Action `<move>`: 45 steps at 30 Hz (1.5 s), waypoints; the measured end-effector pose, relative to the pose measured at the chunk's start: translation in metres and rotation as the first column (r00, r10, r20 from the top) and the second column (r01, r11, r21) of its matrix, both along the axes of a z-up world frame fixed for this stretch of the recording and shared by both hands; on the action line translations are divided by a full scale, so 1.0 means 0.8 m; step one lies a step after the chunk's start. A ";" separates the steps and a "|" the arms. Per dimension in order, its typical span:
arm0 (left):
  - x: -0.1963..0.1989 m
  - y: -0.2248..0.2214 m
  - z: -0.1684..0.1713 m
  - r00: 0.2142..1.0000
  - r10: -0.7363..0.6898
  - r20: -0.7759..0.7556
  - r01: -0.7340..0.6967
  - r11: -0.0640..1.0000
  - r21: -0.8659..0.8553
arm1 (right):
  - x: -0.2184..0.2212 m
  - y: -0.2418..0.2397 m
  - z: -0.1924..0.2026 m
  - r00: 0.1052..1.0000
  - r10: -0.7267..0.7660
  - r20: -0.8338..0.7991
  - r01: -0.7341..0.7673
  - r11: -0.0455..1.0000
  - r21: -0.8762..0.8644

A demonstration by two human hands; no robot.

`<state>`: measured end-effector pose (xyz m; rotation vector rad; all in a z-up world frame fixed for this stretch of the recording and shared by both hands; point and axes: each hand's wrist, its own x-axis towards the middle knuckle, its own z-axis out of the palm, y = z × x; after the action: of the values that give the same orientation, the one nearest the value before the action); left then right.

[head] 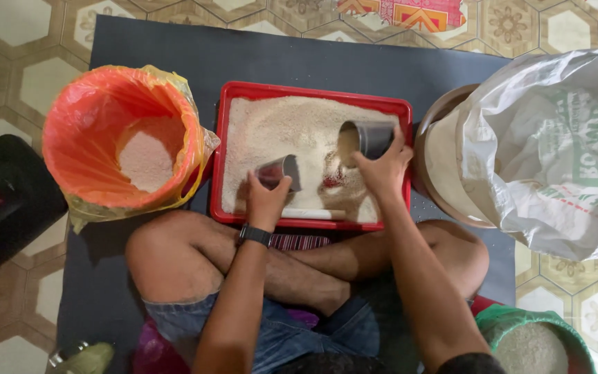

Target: The person scoops grains from a tray using metal cups, then pours the grains into other cups, a bucket, a bag, or back into the tray. The person uses both hands to hold and pour the cups, sometimes repositioning them on the tray.

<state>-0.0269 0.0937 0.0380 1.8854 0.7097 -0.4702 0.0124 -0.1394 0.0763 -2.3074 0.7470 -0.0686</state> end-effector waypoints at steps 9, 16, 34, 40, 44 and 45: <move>-0.011 0.000 -0.033 0.987 0.062 0.152 -0.131 0.855 0.502 | 0.019 -0.028 -0.094 0.972 0.213 0.093 -0.162 0.907 -0.390; 0.000 -0.019 -0.037 0.981 0.006 0.196 -0.099 0.878 0.469 | -0.025 0.068 -0.076 0.918 0.383 0.107 -0.354 0.909 -0.219; 0.011 -0.067 0.133 0.891 0.136 0.432 -0.080 0.986 -0.146 | -0.038 -0.011 -0.031 0.880 -0.274 -0.388 0.384 -0.068 0.921; 0.025 -0.078 -0.009 0.668 -0.135 0.732 -0.024 0.979 0.202 | -0.034 -0.051 -0.013 0.883 -0.414 -0.220 0.243 0.003 0.970; 0.042 -0.094 -0.059 0.569 -0.578 0.586 0.335 0.813 0.476 | -0.035 -0.039 0.043 0.917 -0.389 0.085 0.055 0.336 0.940; 0.048 -0.099 -0.068 0.523 -0.737 0.428 0.455 0.666 0.591 | -0.034 -0.033 0.058 0.906 -0.394 0.155 0.019 0.404 0.915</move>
<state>0.0117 0.0145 -0.0164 2.4935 -0.4187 -0.0495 -0.0152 -0.1657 0.1224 -1.0750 0.6429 -0.1494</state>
